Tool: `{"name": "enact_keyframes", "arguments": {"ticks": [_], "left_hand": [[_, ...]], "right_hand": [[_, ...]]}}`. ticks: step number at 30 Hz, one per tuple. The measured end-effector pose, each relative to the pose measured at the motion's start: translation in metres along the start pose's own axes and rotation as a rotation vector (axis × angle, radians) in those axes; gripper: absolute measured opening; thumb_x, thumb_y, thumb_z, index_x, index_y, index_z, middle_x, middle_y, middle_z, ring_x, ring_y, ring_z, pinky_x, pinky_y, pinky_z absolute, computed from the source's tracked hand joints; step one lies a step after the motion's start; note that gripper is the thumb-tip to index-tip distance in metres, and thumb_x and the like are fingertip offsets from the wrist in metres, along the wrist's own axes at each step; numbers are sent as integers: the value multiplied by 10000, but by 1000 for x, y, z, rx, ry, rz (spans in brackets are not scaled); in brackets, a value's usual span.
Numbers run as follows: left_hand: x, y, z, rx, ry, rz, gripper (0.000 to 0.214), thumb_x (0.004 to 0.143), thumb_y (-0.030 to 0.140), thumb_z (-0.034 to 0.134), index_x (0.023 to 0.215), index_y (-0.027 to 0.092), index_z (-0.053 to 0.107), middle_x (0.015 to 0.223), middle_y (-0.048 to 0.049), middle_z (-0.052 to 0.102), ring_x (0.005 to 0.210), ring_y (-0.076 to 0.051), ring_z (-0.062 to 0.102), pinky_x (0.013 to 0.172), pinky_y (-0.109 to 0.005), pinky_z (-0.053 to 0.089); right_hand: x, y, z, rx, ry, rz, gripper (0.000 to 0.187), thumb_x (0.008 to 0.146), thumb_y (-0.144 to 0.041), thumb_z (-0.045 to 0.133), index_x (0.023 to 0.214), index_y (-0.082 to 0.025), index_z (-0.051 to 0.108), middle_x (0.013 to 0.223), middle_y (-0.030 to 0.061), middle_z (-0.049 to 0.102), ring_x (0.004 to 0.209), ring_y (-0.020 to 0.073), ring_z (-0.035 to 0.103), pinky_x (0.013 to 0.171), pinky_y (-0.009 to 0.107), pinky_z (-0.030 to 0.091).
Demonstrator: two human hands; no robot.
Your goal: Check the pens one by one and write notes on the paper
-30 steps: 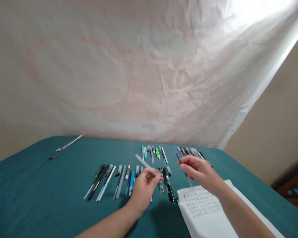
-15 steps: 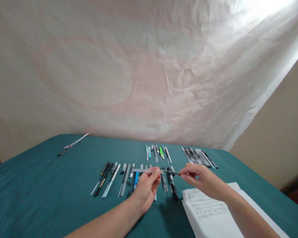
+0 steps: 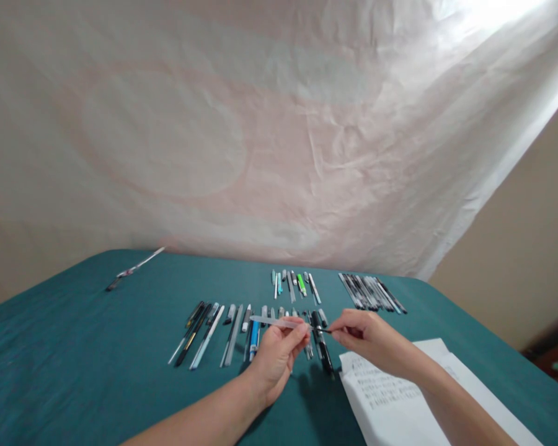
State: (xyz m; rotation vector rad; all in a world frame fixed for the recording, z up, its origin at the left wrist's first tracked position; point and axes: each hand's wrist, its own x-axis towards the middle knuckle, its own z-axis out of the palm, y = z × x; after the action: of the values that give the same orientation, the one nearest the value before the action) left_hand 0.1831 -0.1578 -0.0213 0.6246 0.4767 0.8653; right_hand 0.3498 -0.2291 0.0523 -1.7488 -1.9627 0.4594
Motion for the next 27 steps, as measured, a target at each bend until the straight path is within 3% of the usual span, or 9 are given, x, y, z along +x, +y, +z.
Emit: {"name": "enact_keyframes", "arguments": {"ticks": [8, 13, 16, 18, 22, 27], "left_hand": [[-5, -2, 1, 4, -20, -42, 166, 675, 108, 702, 806, 116, 601, 748, -30, 629, 667, -81, 601, 684, -167, 508], [-5, 2, 3, -136, -5, -160, 136, 714, 49, 649, 834, 90, 598, 796, -73, 654, 667, -87, 632, 666, -152, 524], [-3, 6, 1, -224, 37, -190, 119, 741, 34, 613, 849, 80, 597, 820, -89, 662, 718, -109, 650, 665, -150, 532], [-1, 8, -1, -260, 58, -193, 107, 748, 30, 601, 845, 76, 596, 822, -93, 666, 736, -121, 656, 666, -154, 538], [0, 9, -2, -268, 62, -207, 92, 748, 23, 596, 824, 74, 593, 811, -102, 672, 706, -125, 662, 649, -160, 547], [0, 7, -2, -249, 46, -201, 107, 741, 17, 600, 826, 81, 591, 799, -98, 674, 684, -121, 661, 642, -162, 548]], "right_hand": [[-2, -10, 5, 60, 68, 5, 161, 777, -296, 561, 872, -221, 667, 663, -1, 544, 569, 109, 481, 515, 217, 352], [6, -8, 7, 607, 99, 89, 389, 828, -470, 437, 1004, -149, 569, 773, 50, 587, 593, 131, 550, 469, 223, 409], [13, 13, 4, 764, 242, 132, 486, 839, -531, 353, 968, -116, 571, 820, 85, 590, 647, 151, 578, 495, 239, 442], [17, 34, 6, 619, 284, 158, 459, 822, -522, 398, 922, -118, 593, 750, 63, 592, 597, 138, 561, 483, 232, 427], [21, 67, 23, 76, 147, 71, 269, 816, -359, 478, 870, -157, 648, 713, 40, 610, 641, 156, 567, 597, 265, 430], [21, 74, 43, -244, 120, -7, 269, 848, -206, 402, 992, -216, 630, 876, 55, 585, 768, 162, 578, 684, 251, 413]]}}
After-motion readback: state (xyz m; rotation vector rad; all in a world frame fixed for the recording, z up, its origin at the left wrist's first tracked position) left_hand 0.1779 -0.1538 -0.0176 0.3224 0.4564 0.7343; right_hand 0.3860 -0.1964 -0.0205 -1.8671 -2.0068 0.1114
